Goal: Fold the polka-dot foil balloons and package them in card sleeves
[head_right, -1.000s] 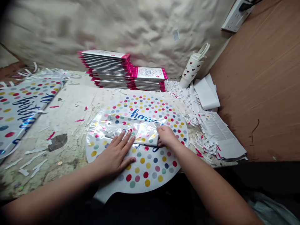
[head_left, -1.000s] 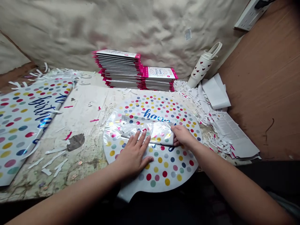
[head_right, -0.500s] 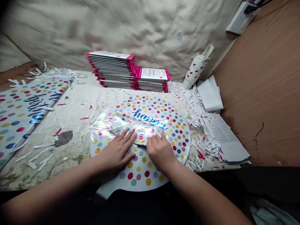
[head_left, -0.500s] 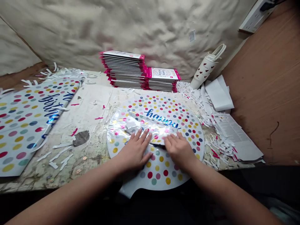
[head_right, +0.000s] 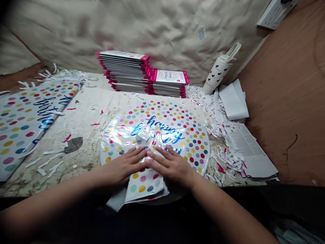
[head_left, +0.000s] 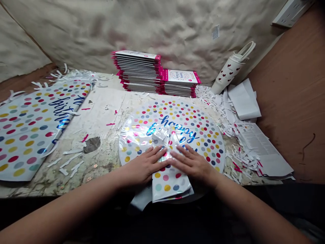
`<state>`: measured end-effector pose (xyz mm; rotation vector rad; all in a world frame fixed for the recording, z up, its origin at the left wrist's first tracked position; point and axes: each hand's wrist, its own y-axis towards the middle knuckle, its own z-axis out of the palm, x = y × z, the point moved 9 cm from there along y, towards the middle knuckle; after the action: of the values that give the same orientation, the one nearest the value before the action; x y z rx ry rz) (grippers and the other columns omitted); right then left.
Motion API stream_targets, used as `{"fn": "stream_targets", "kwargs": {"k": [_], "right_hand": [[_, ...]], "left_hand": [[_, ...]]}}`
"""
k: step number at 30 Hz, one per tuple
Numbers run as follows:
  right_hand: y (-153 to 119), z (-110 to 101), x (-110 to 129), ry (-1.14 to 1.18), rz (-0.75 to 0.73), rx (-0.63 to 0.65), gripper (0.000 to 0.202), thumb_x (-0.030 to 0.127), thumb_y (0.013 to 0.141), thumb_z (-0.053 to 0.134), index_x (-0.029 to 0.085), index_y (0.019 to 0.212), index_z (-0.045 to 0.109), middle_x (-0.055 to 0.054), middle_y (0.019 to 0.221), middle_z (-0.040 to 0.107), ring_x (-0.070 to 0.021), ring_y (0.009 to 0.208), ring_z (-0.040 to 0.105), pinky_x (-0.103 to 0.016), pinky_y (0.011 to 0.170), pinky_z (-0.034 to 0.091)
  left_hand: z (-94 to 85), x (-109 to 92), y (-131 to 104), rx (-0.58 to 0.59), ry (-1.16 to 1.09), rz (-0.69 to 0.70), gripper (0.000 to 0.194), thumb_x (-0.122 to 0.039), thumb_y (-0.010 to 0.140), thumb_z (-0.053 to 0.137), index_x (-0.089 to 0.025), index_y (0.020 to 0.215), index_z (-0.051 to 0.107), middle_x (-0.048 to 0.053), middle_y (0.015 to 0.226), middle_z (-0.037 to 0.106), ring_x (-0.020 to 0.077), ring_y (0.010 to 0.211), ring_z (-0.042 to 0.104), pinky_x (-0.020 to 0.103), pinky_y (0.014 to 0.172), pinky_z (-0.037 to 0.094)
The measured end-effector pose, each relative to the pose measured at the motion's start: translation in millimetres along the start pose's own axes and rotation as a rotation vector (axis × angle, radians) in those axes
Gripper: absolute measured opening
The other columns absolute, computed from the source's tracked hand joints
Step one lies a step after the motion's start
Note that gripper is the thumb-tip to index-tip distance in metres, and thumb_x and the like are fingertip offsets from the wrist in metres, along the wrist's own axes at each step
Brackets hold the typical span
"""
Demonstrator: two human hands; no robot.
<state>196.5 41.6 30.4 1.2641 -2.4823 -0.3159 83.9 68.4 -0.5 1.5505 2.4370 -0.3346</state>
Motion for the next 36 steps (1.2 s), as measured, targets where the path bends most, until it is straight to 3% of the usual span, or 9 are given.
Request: {"fn": "stream_targets", "kwargs": {"k": [3, 7, 13, 18, 22, 24, 28, 32, 36], "right_hand": [[1.5, 6.6, 10.1, 0.095, -0.089, 0.121, 0.036, 0.015, 0.089, 0.043, 0.02, 0.123, 0.053, -0.006, 0.125, 0.057, -0.0173, 0.122, 0.046, -0.04, 0.105, 0.034], [3.2, 9.9, -16.3, 0.358, 0.187, 0.159, 0.028, 0.018, 0.084, 0.051, 0.025, 0.108, 0.064, -0.001, 0.109, 0.067, -0.0179, 0.105, 0.06, -0.035, 0.097, 0.043], [6.9, 20.8, -97.9, 0.576, 0.935, 0.113, 0.02, 0.029, 0.085, 0.049, 0.017, 0.082, 0.064, 0.001, 0.057, 0.065, -0.0129, 0.044, 0.058, -0.024, 0.044, 0.05], [29.7, 1.6, -99.8, 0.306, 0.963, -0.096, 0.022, 0.027, 0.09, 0.04, 0.017, 0.097, 0.057, -0.005, 0.065, 0.064, -0.0177, 0.054, 0.059, -0.03, 0.05, 0.049], [61.0, -15.2, -57.1, 0.034, 0.598, -0.209, 0.026, 0.023, 0.088, 0.042, 0.016, 0.107, 0.057, -0.014, 0.105, 0.062, -0.0281, 0.101, 0.058, -0.043, 0.085, 0.048], [52.2, -17.1, -63.5, 0.088, 0.636, -0.21, 0.048, 0.034, 0.084, 0.052, 0.016, 0.127, 0.044, -0.015, 0.129, 0.049, -0.0313, 0.12, 0.045, -0.047, 0.095, 0.042], [8.1, -18.2, -88.2, 0.277, 0.721, -0.155, 0.102, 0.044, 0.072, 0.066, 0.021, 0.144, -0.002, -0.016, 0.148, 0.019, -0.0303, 0.133, 0.026, -0.048, 0.098, 0.04], [-8.1, -7.3, -52.1, 0.191, 0.413, 0.029, 0.09, 0.026, 0.075, 0.062, 0.019, 0.145, 0.007, -0.012, 0.15, 0.013, -0.0273, 0.138, 0.008, -0.049, 0.108, 0.023], [-2.4, 2.8, 5.0, 0.068, 0.069, 0.085, 0.061, 0.009, 0.082, 0.047, 0.018, 0.14, 0.029, -0.009, 0.144, 0.032, -0.0237, 0.137, 0.016, -0.048, 0.11, 0.02]], "left_hand": [[-3.9, -8.5, -11.2, -0.119, 0.038, 0.022, 0.048, -0.015, 0.087, 0.04, -0.019, 0.134, 0.041, 0.014, 0.137, 0.043, 0.0294, 0.131, 0.032, 0.048, 0.105, 0.031], [-20.8, -2.1, -21.1, -0.287, -0.187, -0.087, 0.033, -0.017, 0.088, 0.039, -0.02, 0.111, 0.062, 0.01, 0.107, 0.066, 0.0227, 0.105, 0.058, 0.036, 0.09, 0.048], [-3.1, 67.0, -14.2, -0.04, -0.98, -0.915, 0.029, -0.045, 0.076, 0.055, -0.018, 0.067, 0.058, 0.0, 0.057, 0.063, 0.0121, 0.046, 0.057, 0.019, 0.041, 0.043], [1.9, 81.6, 1.0, 0.031, -1.089, -1.051, 0.031, -0.044, 0.071, 0.061, -0.016, 0.061, 0.051, 0.004, 0.054, 0.064, 0.0119, 0.042, 0.057, 0.017, 0.036, 0.036], [-1.1, 80.3, 4.0, -0.003, -1.036, -0.994, 0.028, -0.042, 0.079, 0.05, -0.017, 0.065, 0.049, 0.004, 0.051, 0.063, 0.0134, 0.043, 0.057, 0.019, 0.039, 0.039], [-6.3, 79.5, -1.7, -0.069, -0.984, -0.942, 0.026, -0.041, 0.081, 0.046, -0.018, 0.072, 0.053, 0.003, 0.058, 0.064, 0.0154, 0.053, 0.062, 0.022, 0.047, 0.045], [-34.2, 58.1, -10.5, -0.312, -0.525, -0.422, 0.024, -0.031, 0.083, 0.045, -0.02, 0.096, 0.062, 0.006, 0.097, 0.068, 0.021, 0.093, 0.062, 0.032, 0.082, 0.049], [-22.3, 10.0, -24.4, -0.312, -0.115, 0.06, 0.035, -0.019, 0.086, 0.043, -0.018, 0.119, 0.053, 0.011, 0.123, 0.058, 0.0223, 0.117, 0.051, 0.035, 0.097, 0.042], [-14.4, -14.4, -17.2, -0.188, -0.013, 0.171, 0.031, -0.016, 0.083, 0.045, -0.012, 0.112, 0.056, 0.016, 0.131, 0.05, 0.0258, 0.126, 0.04, 0.039, 0.105, 0.035]]}}
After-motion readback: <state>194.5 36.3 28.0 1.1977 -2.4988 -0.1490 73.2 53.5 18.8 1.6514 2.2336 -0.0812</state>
